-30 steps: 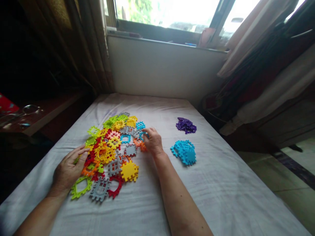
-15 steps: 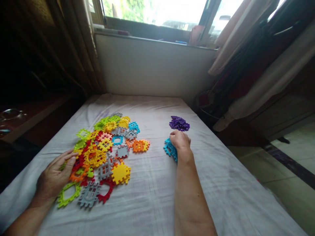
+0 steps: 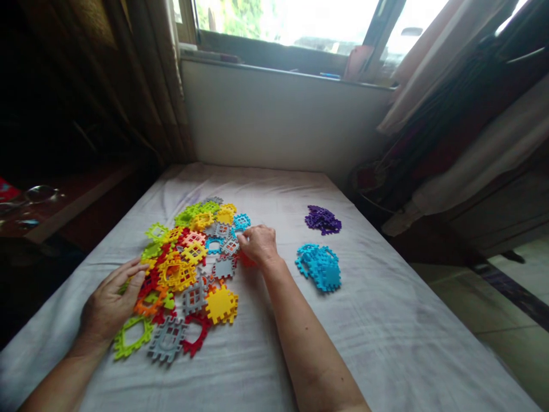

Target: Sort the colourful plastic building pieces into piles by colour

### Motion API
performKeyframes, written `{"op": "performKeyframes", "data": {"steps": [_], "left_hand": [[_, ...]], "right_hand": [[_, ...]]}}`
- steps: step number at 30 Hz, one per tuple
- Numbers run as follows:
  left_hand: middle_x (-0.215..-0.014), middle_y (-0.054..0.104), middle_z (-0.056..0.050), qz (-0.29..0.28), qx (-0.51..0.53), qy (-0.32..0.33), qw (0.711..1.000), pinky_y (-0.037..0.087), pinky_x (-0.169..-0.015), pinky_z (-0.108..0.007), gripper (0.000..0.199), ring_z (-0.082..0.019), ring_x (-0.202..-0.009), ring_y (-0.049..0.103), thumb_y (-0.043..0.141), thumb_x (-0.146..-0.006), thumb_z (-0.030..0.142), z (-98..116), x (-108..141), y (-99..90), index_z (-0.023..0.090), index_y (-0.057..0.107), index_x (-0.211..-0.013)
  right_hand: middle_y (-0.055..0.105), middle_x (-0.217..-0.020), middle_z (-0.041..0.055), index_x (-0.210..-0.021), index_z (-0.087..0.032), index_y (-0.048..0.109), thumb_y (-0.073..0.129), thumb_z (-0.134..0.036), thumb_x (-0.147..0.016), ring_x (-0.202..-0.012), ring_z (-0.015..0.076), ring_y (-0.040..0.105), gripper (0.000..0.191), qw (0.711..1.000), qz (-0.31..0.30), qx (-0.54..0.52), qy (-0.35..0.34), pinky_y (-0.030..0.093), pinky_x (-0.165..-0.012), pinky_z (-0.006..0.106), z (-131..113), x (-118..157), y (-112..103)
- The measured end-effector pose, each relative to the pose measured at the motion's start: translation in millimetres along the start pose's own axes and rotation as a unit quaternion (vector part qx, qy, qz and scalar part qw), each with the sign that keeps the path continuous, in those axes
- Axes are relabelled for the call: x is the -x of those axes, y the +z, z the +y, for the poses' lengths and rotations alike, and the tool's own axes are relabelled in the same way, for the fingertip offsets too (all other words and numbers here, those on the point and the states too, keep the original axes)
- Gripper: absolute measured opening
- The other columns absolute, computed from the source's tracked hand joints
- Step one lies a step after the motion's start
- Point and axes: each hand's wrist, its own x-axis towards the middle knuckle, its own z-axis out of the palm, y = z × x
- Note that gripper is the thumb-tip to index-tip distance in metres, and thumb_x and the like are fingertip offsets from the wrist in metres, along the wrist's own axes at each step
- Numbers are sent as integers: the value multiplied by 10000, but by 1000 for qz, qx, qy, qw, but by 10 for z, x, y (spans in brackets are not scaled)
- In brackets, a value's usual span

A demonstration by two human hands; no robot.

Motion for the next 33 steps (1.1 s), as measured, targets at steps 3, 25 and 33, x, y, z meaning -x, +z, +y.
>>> {"op": "performKeyframes", "data": {"steps": [3, 25, 33], "left_hand": [[-1195, 717, -70, -2, -2, 5, 1000, 536, -998, -378, 333, -236, -1090, 678, 481, -927, 463, 14, -4, -6, 242, 722, -993], [-1196, 716, -88, -9, 0, -14, 1000, 523, -1013, -398, 366, -250, -1098, 673, 473, -900, 476, 31, -40, -17, 225, 728, -972], [-1155, 727, -81, 0, 2, -13, 1000, 530, -997, -385, 367, -247, -1077, 679, 470, -891, 488, 27, -52, -3, 230, 723, -960]], "right_hand": [[757, -1124, 73, -1074, -295, 771, 524, -435, -941, -1100, 242, 654, 313, 996, 17, 18, 83, 449, -924, 370, 61, -125, -48], [723, -1177, 41, -1124, -283, 717, 660, -341, -850, -1079, 204, 654, 286, 989, -31, -70, 125, 478, -865, 277, -1, -206, 81], [760, -906, 47, -957, -219, 721, 640, -363, -832, -832, 192, 684, 207, 944, 235, -139, 185, 477, -750, 276, 986, 357, -459]]}}
